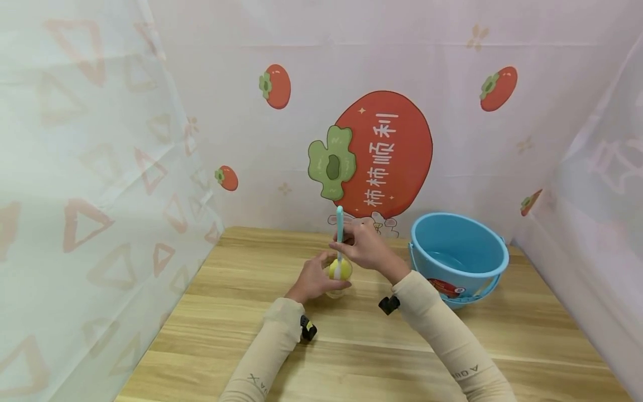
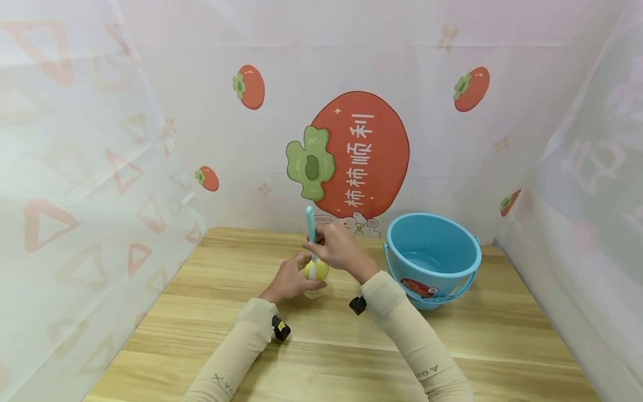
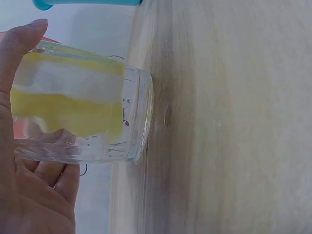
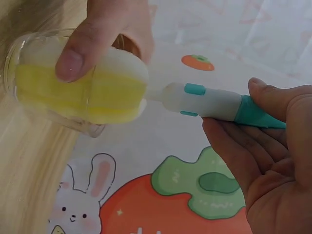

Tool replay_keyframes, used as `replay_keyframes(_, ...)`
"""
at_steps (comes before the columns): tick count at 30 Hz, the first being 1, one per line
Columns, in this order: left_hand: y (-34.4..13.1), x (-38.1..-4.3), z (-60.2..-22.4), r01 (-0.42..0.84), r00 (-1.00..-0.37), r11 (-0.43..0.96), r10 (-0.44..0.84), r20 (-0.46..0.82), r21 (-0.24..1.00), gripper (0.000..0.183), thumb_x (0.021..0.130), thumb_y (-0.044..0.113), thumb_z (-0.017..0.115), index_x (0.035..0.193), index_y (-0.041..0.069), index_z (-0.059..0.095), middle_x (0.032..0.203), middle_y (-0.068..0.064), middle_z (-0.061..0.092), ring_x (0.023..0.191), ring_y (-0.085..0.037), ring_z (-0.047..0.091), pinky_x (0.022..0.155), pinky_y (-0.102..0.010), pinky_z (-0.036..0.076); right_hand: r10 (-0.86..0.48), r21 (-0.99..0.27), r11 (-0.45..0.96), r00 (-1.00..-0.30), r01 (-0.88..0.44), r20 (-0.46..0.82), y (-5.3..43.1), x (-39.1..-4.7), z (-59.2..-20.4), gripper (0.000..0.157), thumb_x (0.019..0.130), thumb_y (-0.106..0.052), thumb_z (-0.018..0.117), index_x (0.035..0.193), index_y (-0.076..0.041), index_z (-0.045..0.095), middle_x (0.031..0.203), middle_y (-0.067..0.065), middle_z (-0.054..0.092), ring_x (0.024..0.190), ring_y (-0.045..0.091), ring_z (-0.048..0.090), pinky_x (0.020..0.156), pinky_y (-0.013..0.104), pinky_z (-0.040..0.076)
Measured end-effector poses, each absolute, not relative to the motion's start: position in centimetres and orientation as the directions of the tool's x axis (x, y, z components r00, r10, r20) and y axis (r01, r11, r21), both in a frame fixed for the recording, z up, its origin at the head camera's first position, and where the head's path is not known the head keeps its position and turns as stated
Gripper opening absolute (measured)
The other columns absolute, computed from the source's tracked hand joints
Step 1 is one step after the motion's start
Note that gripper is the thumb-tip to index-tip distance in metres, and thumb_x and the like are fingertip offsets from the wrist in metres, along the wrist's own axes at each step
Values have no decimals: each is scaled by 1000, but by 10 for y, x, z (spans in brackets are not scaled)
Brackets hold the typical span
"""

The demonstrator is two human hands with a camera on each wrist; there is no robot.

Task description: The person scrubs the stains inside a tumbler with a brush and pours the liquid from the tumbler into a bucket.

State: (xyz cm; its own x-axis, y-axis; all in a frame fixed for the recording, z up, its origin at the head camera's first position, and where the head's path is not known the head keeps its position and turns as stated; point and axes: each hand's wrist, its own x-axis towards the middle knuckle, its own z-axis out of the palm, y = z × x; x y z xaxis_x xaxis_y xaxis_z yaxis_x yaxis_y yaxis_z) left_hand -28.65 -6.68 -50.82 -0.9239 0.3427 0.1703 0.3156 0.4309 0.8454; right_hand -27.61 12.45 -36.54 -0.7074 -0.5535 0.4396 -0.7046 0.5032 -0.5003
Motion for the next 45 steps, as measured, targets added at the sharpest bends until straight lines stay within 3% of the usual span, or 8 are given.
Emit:
replay_keyframes(4,-68,-285,-510,313,-925,422,338,173,851,87,77,49,94,149,20,55,150,-1,61,144,-34,56,112,-53,52,-563,-495,487,-692,-719,452,124,-276,-363,10,96,-17,80,95,-9,75,83,0,79,75,6,76,79,28,62)
replay_keyframes(5,-68,-286,-511,314,-925,421,338,174,851,87,77,50,94,149,21,55,149,-1,62,143,-34,56,110,-53,53,-565,-498,478,-687,-724,457,124,-275,-360,10,96,-16,80,94,-7,75,84,2,79,75,8,76,72,30,64)
replay_keyframes(15,-67,-288,-510,327,-922,435,342,182,839,85,75,50,94,146,20,57,139,1,66,141,-31,59,111,-53,52,-525,-494,488,-695,-719,492,126,-273,-327,16,94,-17,81,104,-4,80,92,6,82,81,15,80,76,34,65)
replay_keyframes(28,-66,-286,-507,334,-921,432,337,194,838,91,77,51,93,151,17,54,150,-3,62,142,-34,57,111,-53,52,-556,-493,505,-704,-709,442,122,-278,-368,10,95,-17,80,94,-8,76,85,1,79,75,7,75,72,26,63)
replay_keyframes(33,-65,-288,-509,337,-918,420,344,196,843,85,77,48,94,148,20,56,141,0,66,139,-32,60,107,-52,55,-548,-481,478,-678,-735,491,124,-276,-354,10,94,-15,81,93,-6,76,83,3,79,75,10,77,71,28,64)
replay_keyframes(39,-66,-289,-507,332,-921,426,341,191,842,78,75,49,95,139,20,60,133,3,69,137,-28,62,112,-53,52,-501,-479,484,-681,-732,534,129,-273,-330,15,94,-17,81,101,-4,80,91,6,82,80,16,80,75,34,66)
replay_keyframes(45,-65,-287,-506,325,-923,428,338,185,843,83,76,48,94,144,17,58,137,-1,68,138,-32,61,111,-54,52,-518,-481,506,-698,-716,494,129,-274,-338,12,95,-19,80,100,-7,78,91,4,82,81,13,79,77,34,65)
